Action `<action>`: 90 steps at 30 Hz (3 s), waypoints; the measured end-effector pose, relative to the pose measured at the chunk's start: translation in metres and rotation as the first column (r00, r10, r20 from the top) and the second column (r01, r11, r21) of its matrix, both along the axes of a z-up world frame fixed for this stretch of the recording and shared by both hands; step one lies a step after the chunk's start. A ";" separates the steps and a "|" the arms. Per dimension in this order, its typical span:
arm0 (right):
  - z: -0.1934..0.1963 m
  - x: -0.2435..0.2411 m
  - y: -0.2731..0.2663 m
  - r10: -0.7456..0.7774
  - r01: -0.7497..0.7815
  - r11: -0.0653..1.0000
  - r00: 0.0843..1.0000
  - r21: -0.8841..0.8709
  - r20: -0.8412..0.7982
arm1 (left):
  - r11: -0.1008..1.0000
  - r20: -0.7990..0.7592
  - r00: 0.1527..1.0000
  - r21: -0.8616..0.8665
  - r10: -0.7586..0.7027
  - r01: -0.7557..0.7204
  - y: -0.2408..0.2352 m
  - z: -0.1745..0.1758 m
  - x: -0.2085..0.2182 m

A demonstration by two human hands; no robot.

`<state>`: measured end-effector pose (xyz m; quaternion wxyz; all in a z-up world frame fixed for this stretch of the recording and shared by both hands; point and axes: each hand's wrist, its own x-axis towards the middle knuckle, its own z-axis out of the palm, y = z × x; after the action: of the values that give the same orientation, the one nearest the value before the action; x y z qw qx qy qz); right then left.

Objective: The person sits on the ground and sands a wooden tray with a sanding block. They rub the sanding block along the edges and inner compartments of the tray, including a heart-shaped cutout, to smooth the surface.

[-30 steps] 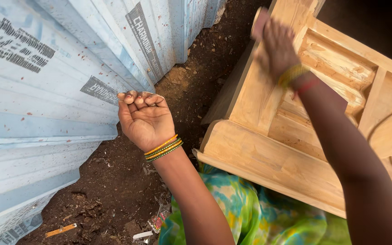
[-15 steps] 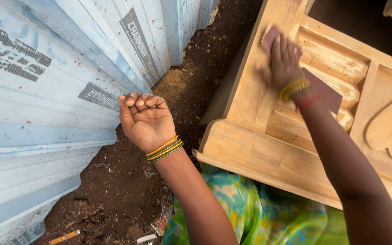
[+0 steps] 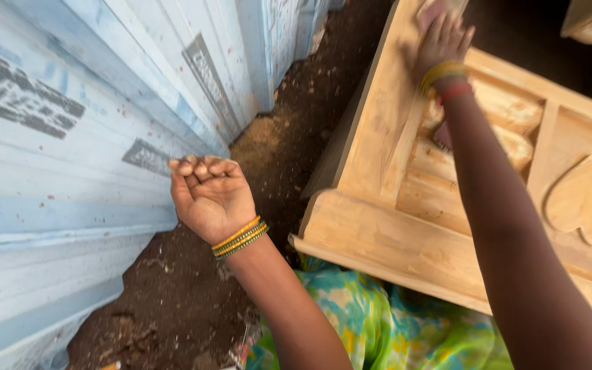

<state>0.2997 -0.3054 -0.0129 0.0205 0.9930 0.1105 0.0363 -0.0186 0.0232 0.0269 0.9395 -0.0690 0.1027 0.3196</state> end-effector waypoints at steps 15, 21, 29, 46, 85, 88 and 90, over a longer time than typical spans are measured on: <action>0.024 0.018 -0.008 -0.138 0.158 0.979 0.978 0.126 -0.156 | 0.999 -0.065 0.997 -0.016 0.042 -0.043 -0.002 0.003 0.002; -0.004 -0.015 -0.024 0.029 -0.032 0.993 0.999 0.112 0.028 | 0.999 -0.062 0.998 -0.044 -0.014 0.011 -0.019 0.009 0.017; 0.031 -0.046 -0.065 0.328 -0.220 0.897 0.913 0.382 -0.243 | 1.000 0.022 0.999 0.014 -0.027 0.026 -0.018 0.014 0.009; -0.009 -0.056 -0.018 0.133 -0.184 0.970 0.947 0.156 0.293 | 1.000 -0.007 1.000 0.005 -0.014 0.014 -0.023 0.028 0.012; 0.018 0.065 -0.009 -0.121 0.046 0.958 0.959 0.283 0.255 | 0.999 -0.004 1.000 0.017 -0.028 0.028 -0.026 0.010 0.015; 0.024 0.074 -0.009 -0.143 0.087 0.959 0.971 0.271 0.193 | 1.000 -0.005 1.000 0.027 -0.004 0.004 -0.023 0.012 0.014; 0.028 0.058 -0.018 -0.108 0.059 0.960 0.979 0.272 0.171 | 1.000 -0.017 1.000 0.006 -0.008 0.008 -0.022 0.009 0.012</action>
<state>0.3577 -0.3232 0.0156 -0.1012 0.9829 0.0600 0.1417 -0.0066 0.0009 0.0362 0.9400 -0.0628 0.1100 0.3167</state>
